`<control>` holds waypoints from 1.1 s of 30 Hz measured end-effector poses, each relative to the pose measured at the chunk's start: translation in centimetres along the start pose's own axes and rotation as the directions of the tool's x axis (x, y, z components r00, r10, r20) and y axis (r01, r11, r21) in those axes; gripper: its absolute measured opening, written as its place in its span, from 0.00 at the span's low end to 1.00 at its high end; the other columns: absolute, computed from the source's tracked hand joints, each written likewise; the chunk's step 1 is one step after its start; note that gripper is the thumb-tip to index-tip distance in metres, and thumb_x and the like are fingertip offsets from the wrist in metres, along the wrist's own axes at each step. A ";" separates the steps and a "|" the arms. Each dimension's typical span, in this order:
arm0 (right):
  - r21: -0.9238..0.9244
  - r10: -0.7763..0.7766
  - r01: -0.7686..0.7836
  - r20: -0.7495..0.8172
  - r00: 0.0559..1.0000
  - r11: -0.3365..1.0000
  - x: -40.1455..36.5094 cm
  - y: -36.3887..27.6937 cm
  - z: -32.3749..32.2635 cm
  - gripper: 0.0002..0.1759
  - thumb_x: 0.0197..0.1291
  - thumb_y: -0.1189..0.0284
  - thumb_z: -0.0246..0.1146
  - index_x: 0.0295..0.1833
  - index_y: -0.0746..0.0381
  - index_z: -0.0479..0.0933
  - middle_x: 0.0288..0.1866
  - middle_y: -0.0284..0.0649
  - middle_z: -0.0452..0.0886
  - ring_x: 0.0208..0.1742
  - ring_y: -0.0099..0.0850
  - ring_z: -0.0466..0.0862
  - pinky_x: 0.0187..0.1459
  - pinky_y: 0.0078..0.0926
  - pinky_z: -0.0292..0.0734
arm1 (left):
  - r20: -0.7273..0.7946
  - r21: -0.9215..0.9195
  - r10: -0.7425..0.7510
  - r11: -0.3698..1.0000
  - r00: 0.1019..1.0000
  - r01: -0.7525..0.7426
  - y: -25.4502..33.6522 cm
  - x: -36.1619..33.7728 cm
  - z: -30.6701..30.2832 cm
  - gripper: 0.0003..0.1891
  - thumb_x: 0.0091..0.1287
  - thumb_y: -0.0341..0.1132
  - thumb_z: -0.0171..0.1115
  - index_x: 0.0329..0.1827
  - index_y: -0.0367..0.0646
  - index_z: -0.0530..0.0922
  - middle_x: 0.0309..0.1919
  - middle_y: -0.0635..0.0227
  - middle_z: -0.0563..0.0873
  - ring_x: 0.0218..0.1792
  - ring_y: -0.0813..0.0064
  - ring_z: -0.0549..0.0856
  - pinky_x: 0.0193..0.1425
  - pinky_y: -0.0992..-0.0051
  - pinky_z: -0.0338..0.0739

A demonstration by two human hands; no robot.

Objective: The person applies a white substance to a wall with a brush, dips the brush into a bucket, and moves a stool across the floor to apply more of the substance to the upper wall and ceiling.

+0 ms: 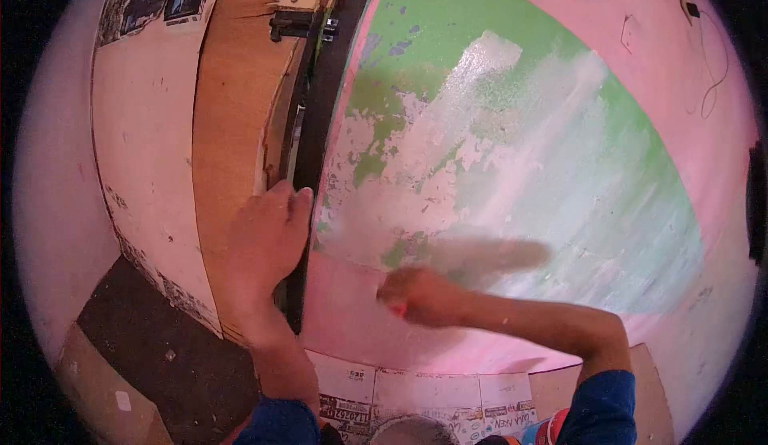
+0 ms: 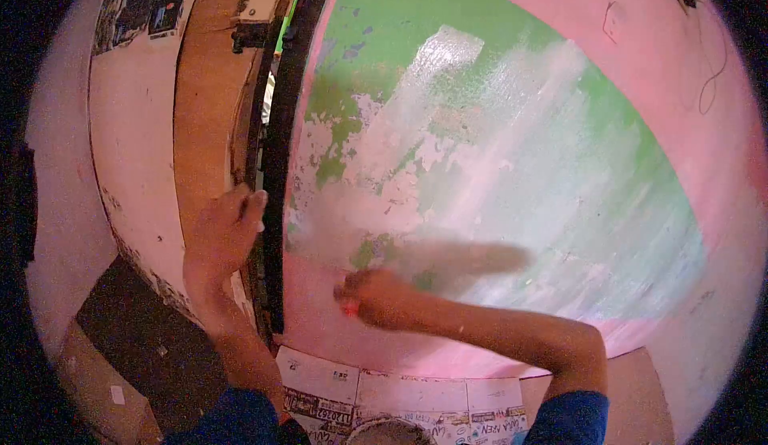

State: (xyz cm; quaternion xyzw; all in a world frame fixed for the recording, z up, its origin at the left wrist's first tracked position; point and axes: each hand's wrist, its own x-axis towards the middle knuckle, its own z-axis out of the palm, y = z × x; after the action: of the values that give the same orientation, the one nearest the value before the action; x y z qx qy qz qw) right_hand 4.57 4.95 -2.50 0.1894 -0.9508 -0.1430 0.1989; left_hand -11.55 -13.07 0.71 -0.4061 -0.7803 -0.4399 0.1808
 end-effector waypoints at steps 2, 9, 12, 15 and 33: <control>0.031 0.115 -0.114 -0.037 0.993 0.993 2.2 4.2 -4.9 0.04 0.46 0.76 0.54 0.30 0.63 0.72 0.25 0.46 0.74 0.34 0.38 0.76 0.33 0.34 0.71 | -0.082 0.046 -0.021 0.999 0.996 0.025 -0.1 0.0 -0.7 0.15 0.63 0.42 0.46 0.29 0.37 0.70 0.27 0.48 0.78 0.33 0.47 0.77 0.35 0.53 0.68; -0.440 -0.004 -0.386 -0.663 0.749 0.811 9.5 6.6 -19.0 0.05 0.48 0.77 0.55 0.32 0.63 0.74 0.31 0.40 0.77 0.32 0.33 0.77 0.36 0.29 0.72 | 0.004 -0.088 -0.107 0.990 0.994 0.107 0.2 0.1 -0.9 0.17 0.65 0.43 0.43 0.31 0.36 0.70 0.29 0.48 0.77 0.34 0.47 0.76 0.38 0.55 0.66; -0.775 -0.135 -0.119 -0.255 0.957 0.620 4.3 4.7 -4.7 0.07 0.50 0.72 0.51 0.34 0.60 0.74 0.35 0.43 0.75 0.39 0.40 0.76 0.42 0.37 0.70 | 0.016 -0.048 -0.136 0.989 0.991 0.136 0.3 0.1 -1.1 0.18 0.65 0.45 0.42 0.34 0.36 0.71 0.31 0.49 0.78 0.36 0.48 0.76 0.40 0.57 0.66; -0.095 -0.038 0.060 0.215 0.976 0.994 2.1 -1.2 1.5 0.05 0.49 0.74 0.53 0.33 0.62 0.71 0.32 0.48 0.74 0.37 0.40 0.75 0.39 0.41 0.71 | -0.011 -0.047 -0.118 0.992 0.993 0.118 -0.1 0.1 -1.1 0.18 0.65 0.44 0.42 0.32 0.36 0.70 0.30 0.47 0.77 0.36 0.47 0.76 0.39 0.55 0.67; 0.306 0.105 -0.115 0.050 0.993 0.945 4.7 1.5 1.3 0.04 0.48 0.75 0.55 0.30 0.61 0.74 0.28 0.47 0.74 0.36 0.39 0.75 0.39 0.40 0.69 | 0.046 -0.053 -0.138 0.989 0.989 0.140 -1.4 1.1 -0.6 0.19 0.65 0.46 0.41 0.40 0.37 0.72 0.36 0.47 0.78 0.41 0.47 0.75 0.44 0.57 0.68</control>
State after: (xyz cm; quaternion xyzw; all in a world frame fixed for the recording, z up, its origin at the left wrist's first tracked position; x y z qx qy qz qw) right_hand -0.41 4.56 -1.63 0.1625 -0.9737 0.0157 0.1589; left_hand -13.35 -13.41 0.97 -0.3649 -0.7977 -0.4645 0.1214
